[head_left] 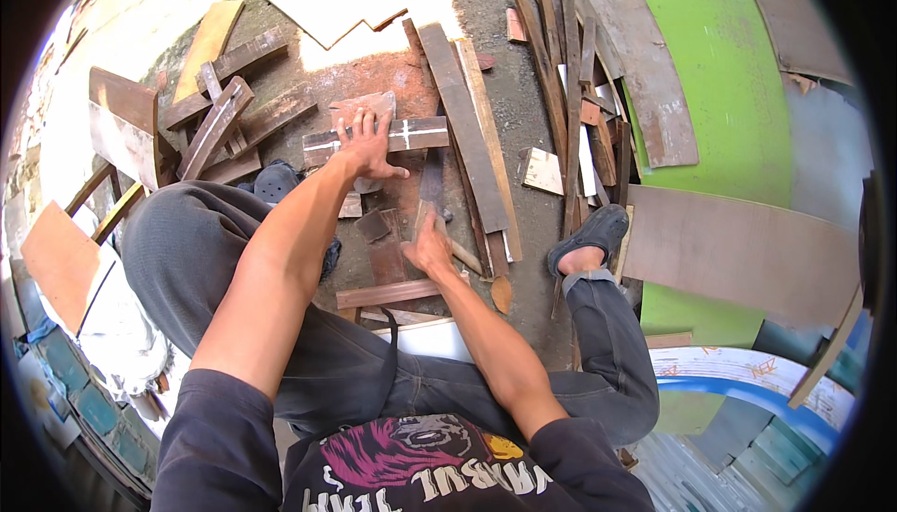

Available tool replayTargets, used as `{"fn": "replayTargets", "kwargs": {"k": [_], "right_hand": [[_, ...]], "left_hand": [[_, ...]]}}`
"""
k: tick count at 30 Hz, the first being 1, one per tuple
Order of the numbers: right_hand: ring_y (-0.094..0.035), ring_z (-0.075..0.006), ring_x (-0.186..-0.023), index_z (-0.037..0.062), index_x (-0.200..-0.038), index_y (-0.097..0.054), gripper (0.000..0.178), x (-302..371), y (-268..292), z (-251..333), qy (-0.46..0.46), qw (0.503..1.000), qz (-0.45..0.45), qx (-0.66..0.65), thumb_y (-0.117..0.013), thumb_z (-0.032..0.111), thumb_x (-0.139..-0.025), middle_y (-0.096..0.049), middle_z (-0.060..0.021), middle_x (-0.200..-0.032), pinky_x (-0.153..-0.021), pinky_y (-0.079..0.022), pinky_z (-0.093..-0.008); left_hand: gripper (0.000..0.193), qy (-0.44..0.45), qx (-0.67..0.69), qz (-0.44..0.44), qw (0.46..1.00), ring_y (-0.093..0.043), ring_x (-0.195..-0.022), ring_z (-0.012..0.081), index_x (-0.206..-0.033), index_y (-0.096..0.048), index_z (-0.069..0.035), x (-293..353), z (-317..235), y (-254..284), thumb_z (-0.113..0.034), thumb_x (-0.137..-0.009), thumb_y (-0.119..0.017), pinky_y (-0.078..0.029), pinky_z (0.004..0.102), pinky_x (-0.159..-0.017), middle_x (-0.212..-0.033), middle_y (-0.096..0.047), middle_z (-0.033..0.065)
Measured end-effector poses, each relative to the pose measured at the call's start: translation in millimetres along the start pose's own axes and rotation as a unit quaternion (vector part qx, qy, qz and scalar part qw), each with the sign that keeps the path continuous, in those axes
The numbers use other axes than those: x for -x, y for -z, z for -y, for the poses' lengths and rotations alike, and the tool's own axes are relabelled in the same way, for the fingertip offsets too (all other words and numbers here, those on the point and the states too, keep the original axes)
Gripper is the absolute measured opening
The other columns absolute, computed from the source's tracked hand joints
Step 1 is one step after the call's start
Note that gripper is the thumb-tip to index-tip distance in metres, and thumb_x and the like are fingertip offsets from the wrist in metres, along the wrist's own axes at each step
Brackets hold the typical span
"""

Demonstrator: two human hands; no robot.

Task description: The person sits cross-legged on the ground and uses a hand saw to cut a small piece of wood. They hold the wood with their left hand and saw with their right hand, then inspect the cut piece and place it aside.

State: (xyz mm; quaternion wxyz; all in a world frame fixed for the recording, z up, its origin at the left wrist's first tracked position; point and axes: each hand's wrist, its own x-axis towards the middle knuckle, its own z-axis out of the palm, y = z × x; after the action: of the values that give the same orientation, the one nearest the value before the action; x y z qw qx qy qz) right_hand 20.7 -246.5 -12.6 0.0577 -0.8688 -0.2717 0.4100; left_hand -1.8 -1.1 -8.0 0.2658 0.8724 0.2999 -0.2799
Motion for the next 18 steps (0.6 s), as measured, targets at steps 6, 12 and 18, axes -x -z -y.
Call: {"fn": "replayTargets", "kwargs": {"k": [6,12,18], "right_hand": [[-0.059,-0.0485,-0.12,0.0059,-0.158,-0.018,0.095,42,37,27,0.026,0.977,0.008,-0.21,-0.065,0.027,-0.079,-0.06,-0.036,-0.127,-0.105,-0.045,-0.0448],[-0.06,-0.0446,-0.121,0.0095,-0.151,-0.042,0.072,111,101,3,0.05,0.982,-0.035,-0.177,-0.06,0.029,-0.083,-0.062,-0.032,-0.127,-0.104,-0.046,-0.0448],[-0.068,-0.023,-0.082,0.0082,-0.137,-0.059,0.049,231,243,2,0.12,0.986,-0.013,-0.118,-0.057,0.012,-0.089,-0.071,-0.018,-0.095,-0.073,-0.053,-0.0353]], "left_hand": [[0.126,0.01,0.006,-0.013,1.0,-0.004,-0.154,0.0427,-0.162,-0.001,-0.013,-2,1,-5,-0.059,-0.074,-0.078,-0.001,0.0691,-0.118,-0.163,-0.015,0.0257],[0.094,-0.033,0.016,-0.114,0.993,-0.024,-0.15,0.0371,-0.158,-0.02,-0.012,-13,19,-23,-0.04,-0.085,-0.073,-0.018,0.0693,-0.115,-0.158,-0.031,0.0193],[0.077,-0.004,0.03,-0.162,0.986,-0.038,-0.143,0.0348,-0.149,-0.034,-0.011,3,23,-24,-0.037,-0.087,-0.071,-0.03,0.0686,-0.109,-0.15,-0.043,0.0147]]}}
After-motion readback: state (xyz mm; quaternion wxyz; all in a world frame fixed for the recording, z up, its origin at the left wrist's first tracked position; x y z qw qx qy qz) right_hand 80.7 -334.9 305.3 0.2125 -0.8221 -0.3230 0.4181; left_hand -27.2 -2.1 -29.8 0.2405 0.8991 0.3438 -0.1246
